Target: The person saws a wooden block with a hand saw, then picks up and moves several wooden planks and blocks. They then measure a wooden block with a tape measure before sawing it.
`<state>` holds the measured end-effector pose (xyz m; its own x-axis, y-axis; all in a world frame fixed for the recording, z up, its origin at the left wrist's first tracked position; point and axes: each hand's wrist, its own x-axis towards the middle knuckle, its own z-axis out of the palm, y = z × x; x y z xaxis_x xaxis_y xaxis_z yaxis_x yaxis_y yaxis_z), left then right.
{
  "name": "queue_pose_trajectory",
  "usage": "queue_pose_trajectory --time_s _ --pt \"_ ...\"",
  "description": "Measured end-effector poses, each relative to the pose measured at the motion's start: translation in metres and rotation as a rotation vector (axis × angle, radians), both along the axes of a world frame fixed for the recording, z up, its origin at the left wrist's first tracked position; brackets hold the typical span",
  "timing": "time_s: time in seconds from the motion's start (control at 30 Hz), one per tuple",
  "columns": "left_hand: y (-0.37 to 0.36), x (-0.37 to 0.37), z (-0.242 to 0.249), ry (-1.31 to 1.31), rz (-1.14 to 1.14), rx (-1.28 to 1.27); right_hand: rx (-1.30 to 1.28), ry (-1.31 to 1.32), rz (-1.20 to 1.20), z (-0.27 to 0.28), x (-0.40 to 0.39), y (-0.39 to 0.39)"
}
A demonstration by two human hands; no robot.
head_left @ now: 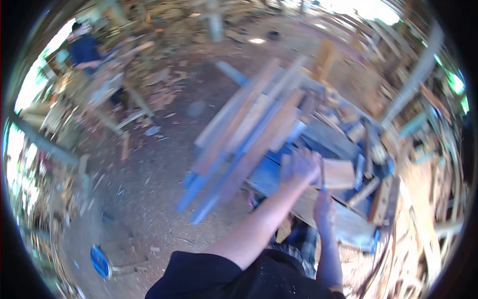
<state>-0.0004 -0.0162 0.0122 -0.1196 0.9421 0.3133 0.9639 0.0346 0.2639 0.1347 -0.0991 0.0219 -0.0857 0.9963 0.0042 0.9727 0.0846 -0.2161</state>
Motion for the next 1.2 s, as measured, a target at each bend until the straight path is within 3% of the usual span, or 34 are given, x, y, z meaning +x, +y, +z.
queue_pose_trajectory --time_s 0.07,0.17,0.23,0.43,0.5,0.67,0.8,1.1,1.2 --pt "-0.002 -0.002 0.019 -0.051 -0.021 -0.128 0.054 -0.094 0.080 -0.004 0.008 -0.014" --pt "0.009 0.005 -0.006 -0.017 0.040 -0.049 -0.058 -0.011 0.079 -0.008 -0.002 0.014" --pt "0.012 0.009 -0.011 -0.057 0.045 -0.041 0.016 -0.024 0.067 -0.019 -0.009 0.037" --pt "0.019 0.011 -0.011 -0.081 0.071 -0.093 -0.115 0.023 -0.088 0.006 0.003 -0.007" --pt "0.018 0.012 -0.020 -0.065 0.104 -0.011 -0.147 0.129 -0.093 0.010 0.001 0.000" --pt "0.017 0.011 -0.009 -0.040 0.099 -0.145 -0.056 0.109 -0.002 -0.003 -0.013 0.044" --pt "0.017 0.012 -0.011 -0.035 0.103 -0.068 -0.179 0.111 -0.082 0.024 -0.004 0.008" --pt "0.016 0.010 -0.006 -0.054 0.078 -0.170 -0.070 0.151 -0.024 0.003 -0.007 0.029" --pt "0.015 0.011 -0.002 -0.081 0.079 -0.196 -0.268 0.053 -0.076 0.029 -0.003 0.008"
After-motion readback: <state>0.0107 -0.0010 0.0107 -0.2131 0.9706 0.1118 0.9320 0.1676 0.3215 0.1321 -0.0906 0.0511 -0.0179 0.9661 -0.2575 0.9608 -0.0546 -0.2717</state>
